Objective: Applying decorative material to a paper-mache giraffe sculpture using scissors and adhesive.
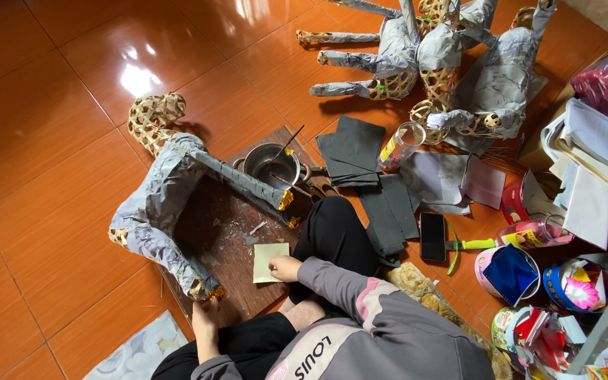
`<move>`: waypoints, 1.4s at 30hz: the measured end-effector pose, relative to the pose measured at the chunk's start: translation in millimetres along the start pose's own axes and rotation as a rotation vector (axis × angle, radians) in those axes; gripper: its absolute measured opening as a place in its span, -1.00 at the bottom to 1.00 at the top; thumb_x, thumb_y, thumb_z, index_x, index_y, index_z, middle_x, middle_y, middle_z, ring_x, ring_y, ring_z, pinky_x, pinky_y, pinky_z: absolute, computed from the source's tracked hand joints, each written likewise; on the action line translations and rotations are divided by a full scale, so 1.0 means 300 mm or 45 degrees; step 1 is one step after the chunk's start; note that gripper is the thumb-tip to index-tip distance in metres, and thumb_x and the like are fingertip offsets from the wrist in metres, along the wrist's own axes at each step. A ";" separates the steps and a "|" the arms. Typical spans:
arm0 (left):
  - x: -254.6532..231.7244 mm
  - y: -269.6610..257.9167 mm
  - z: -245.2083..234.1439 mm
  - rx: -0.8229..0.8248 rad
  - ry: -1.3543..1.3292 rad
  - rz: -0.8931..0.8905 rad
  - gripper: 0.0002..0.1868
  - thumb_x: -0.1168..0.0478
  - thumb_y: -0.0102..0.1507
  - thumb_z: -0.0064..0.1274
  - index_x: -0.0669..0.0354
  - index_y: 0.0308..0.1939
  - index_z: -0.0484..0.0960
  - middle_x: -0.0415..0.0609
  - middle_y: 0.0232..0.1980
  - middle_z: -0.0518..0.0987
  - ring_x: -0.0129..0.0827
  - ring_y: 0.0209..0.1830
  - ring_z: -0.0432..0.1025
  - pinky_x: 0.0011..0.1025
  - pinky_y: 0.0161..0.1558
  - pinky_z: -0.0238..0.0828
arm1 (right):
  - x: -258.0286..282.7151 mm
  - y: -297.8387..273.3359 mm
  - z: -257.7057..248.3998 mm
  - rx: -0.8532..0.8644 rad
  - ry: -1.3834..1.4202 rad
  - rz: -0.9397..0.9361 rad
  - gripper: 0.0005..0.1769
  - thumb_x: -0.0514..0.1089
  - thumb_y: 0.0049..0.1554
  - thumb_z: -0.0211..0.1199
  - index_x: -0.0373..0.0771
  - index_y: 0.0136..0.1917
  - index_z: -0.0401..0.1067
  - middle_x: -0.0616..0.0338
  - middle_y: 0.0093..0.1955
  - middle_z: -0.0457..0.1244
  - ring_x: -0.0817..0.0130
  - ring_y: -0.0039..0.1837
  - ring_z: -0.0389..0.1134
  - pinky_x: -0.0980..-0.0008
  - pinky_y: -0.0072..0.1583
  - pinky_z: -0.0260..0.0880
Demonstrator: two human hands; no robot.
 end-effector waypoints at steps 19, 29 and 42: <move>0.075 0.038 0.021 0.020 0.127 0.045 -0.57 0.06 0.29 0.10 0.36 0.03 0.43 0.28 0.08 0.55 0.15 0.18 0.39 0.06 0.16 0.33 | 0.004 -0.058 -0.050 -0.088 0.120 -0.108 -0.57 0.02 0.17 0.04 -0.18 0.24 0.39 -0.12 -0.03 0.38 -0.07 0.17 0.37 0.00 0.18 0.39; 0.072 -0.101 0.100 -0.524 0.352 0.540 -0.83 0.08 0.27 0.07 0.00 -0.14 0.48 0.05 -0.32 0.57 0.08 -0.25 0.52 -0.09 -0.22 0.47 | -0.237 -0.375 -0.623 -1.234 0.235 0.017 -0.80 -0.09 0.08 0.22 0.08 -0.01 0.53 0.29 -0.11 0.33 0.29 0.07 0.38 0.38 0.13 0.40; -0.140 -0.358 0.382 0.262 0.399 0.403 -0.82 0.14 0.30 0.00 0.03 -0.05 0.57 -0.02 -0.17 0.56 -0.10 -0.09 0.52 -0.19 -0.12 0.49 | -0.609 -0.372 -0.594 -1.420 0.368 0.255 -0.84 -0.21 0.18 0.10 -0.16 0.00 0.48 -0.02 -0.09 0.32 -0.05 0.06 0.36 0.07 0.08 0.39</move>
Point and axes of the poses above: each hand's wrist, its own y-axis towards the middle knuckle, its own z-axis out of the palm, x = y × z, the point moved 3 cm from there along y, towards the middle knuckle
